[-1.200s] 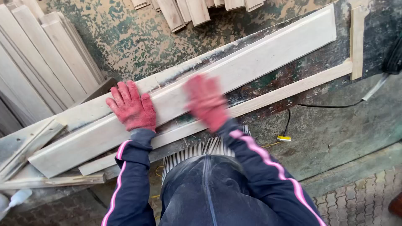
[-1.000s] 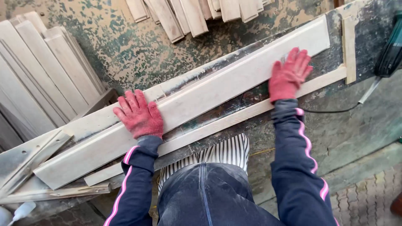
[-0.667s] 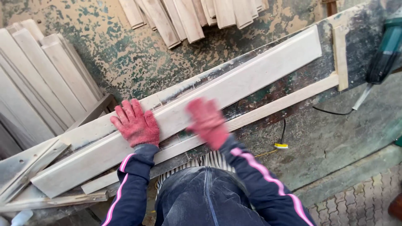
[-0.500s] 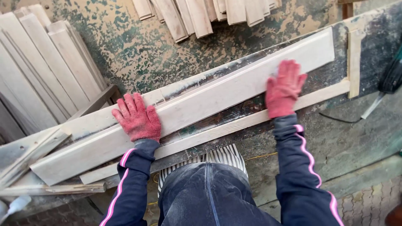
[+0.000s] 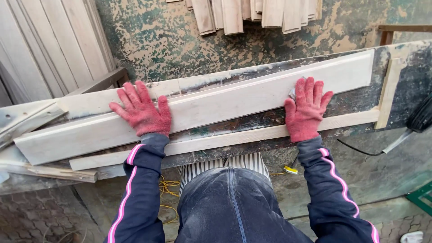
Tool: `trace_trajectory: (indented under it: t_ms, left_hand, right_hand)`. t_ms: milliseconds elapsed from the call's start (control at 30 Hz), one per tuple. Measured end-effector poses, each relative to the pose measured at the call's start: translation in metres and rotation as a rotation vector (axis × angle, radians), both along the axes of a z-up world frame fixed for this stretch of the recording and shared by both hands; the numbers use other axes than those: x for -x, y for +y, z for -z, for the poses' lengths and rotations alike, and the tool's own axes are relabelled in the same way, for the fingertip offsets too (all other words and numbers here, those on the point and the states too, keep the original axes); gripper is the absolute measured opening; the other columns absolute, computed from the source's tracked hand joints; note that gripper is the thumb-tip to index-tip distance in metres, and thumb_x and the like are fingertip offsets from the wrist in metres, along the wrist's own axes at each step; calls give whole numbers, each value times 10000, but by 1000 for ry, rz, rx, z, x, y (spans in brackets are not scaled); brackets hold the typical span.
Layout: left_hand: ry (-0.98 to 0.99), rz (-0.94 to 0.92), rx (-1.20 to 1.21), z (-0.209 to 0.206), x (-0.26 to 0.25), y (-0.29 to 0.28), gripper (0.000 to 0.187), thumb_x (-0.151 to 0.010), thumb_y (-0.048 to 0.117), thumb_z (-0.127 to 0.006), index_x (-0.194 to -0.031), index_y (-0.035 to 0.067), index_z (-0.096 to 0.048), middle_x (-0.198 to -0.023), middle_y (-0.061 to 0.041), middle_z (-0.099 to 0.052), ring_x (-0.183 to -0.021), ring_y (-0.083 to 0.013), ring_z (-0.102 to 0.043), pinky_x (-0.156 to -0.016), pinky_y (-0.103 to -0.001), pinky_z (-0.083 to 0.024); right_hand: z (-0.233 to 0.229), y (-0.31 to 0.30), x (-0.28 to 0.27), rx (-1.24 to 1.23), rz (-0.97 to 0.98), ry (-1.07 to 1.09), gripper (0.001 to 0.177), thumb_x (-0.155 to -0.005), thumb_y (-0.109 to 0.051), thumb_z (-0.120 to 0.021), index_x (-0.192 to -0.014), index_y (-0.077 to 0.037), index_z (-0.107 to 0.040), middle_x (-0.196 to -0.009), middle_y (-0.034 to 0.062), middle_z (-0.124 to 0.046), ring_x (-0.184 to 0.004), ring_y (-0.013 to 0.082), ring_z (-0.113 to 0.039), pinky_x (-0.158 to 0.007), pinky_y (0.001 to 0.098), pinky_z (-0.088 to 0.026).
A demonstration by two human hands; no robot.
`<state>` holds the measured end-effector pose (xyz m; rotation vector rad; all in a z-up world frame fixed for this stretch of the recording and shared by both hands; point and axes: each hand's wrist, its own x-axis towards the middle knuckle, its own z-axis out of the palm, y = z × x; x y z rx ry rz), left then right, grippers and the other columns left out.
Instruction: Sanding a long wood plank using an electric angle grinder and then finishing by hand with sandpaper.
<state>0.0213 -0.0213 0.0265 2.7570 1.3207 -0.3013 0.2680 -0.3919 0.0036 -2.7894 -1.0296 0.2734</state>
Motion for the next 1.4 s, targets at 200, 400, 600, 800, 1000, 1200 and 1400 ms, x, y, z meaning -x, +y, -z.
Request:
trace_trajectory:
  t_ms: [200, 400, 600, 800, 1000, 1200, 1400]
  left_hand:
    - [-34, -15, 67, 7, 6, 5, 849, -1025, 613, -433, -1650, 56, -292, -1674, -314, -286, -1560, -469, -186, -1221, -680, 21]
    - [-257, 251, -46, 13, 54, 29, 903, -1027, 737, -502, -1682, 162, -266, -1718, -191, -85, -1561, -456, -85, -1202, -745, 2]
    - [-264, 326, -17, 6, 70, 47, 848, -1031, 748, -406, -1641, 160, -375, -1687, -216, -207, -1514, -508, -182, -1110, -845, -61]
    - [-420, 364, -106, 14, 69, 52, 682, -1012, 556, -561, -1486, 68, -604, -1517, -291, -462, -1418, -539, -359, -1060, -865, -214]
    - [-360, 382, -123, 5, 68, 51, 706, -1085, 593, -426, -1447, 39, -670, -1419, -321, -589, -1367, -540, -482, -1093, -822, -224]
    - [-386, 393, -141, 0, 66, 52, 627, -1080, 521, -516, -1430, 29, -684, -1394, -337, -606, -1346, -559, -498, -1089, -812, -235]
    - [-413, 366, -126, 10, 73, 48, 633, -1080, 525, -578, -1479, 41, -665, -1436, -365, -605, -1387, -559, -470, -1115, -799, -171]
  right_hand:
    - [9, 156, 169, -189, -448, 331, 867, -921, -734, -477, -1605, -214, -359, -1682, 109, -314, -1575, 356, -188, -1252, 638, -74]
    - [-30, 70, 35, -95, -655, 139, 709, -963, -703, -450, -1471, -221, -560, -1499, 70, -575, -1470, 302, -441, -1237, 576, -237]
    - [-40, 85, -17, -3, -1028, 67, 831, -908, -807, -381, -1394, -160, -567, -1392, 102, -580, -1338, 356, -493, -1166, 616, -320]
    - [-4, 249, 160, -436, -1222, 340, 943, -914, -793, -161, -1524, -137, -455, -1593, 94, -441, -1519, 299, -335, -1284, 555, -211]
    - [-39, 110, -6, -96, -1068, 173, 738, -963, -708, -460, -1467, -175, -551, -1491, 78, -554, -1419, 315, -465, -1229, 575, -266]
    - [-32, 118, 7, -58, -1126, 123, 793, -954, -791, -335, -1398, -181, -578, -1364, 100, -577, -1316, 338, -489, -1136, 616, -316]
    - [-14, 192, 75, -233, -1200, 147, 822, -1003, -757, -223, -1549, -195, -471, -1566, 57, -493, -1480, 278, -393, -1246, 564, -232]
